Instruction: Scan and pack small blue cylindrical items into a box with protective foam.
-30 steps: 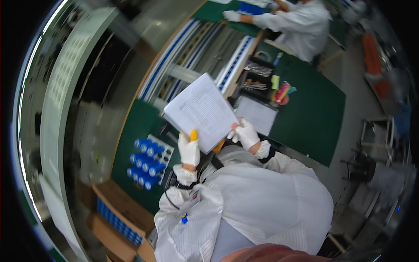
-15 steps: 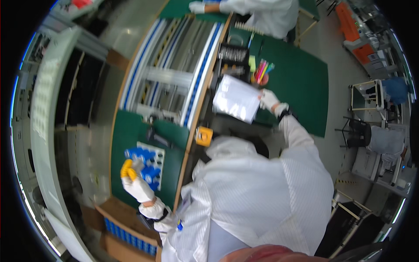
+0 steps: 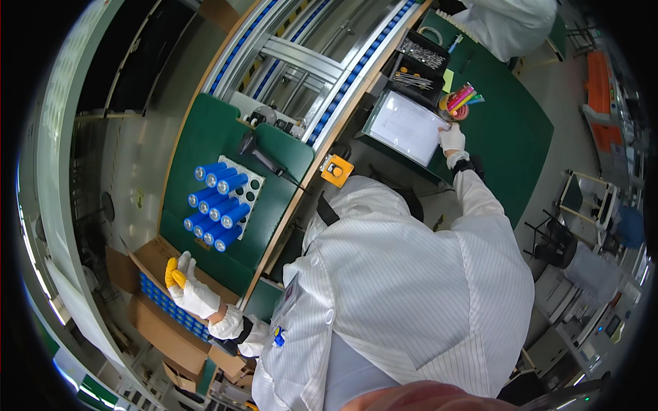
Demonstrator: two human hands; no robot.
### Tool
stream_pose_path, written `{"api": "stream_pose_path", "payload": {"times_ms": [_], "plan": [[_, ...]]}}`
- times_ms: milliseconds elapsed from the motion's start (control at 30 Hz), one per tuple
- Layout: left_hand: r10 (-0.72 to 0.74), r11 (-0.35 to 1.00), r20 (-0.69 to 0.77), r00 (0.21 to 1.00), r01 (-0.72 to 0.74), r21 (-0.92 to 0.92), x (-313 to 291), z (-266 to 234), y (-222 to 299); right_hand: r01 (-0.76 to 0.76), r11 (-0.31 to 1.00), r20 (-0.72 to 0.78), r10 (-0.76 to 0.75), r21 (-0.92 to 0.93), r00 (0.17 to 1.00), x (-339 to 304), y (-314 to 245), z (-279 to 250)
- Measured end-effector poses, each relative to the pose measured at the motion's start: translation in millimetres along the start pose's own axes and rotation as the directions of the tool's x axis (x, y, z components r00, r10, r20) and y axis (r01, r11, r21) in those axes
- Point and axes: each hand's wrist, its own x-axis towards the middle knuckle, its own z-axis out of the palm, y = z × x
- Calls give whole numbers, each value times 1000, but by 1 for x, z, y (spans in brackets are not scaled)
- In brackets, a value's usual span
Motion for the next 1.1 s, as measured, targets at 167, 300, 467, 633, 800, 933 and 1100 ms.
{"api": "stream_pose_path", "payload": {"times_ms": [167,300,467,633,800,933,1100], "plan": [[-27,986,-264,964,69,153,-35,-48,0,15,990,-203,-44,-138,978,-44,-34,-1],[-164,953,-386,908,247,175,-72,-58,7,495,868,29,-496,26,868,-77,-41,50],[-74,978,-563,823,172,121,-152,-115,-24,687,524,269,-851,503,452,-173,-155,151],[-269,947,-766,584,303,-102,-272,-168,-46,661,414,415,-894,626,166,-289,-231,183],[-383,897,-847,369,366,-246,-367,-196,-88,717,382,530,-848,583,20,-362,-239,210],[-480,863,-820,310,333,-379,-402,-203,-111,717,386,597,-800,580,-52,-407,-234,229],[-457,880,-782,424,345,-327,-385,-240,-106,760,312,537,-842,570,-58,-429,-227,244]]}}
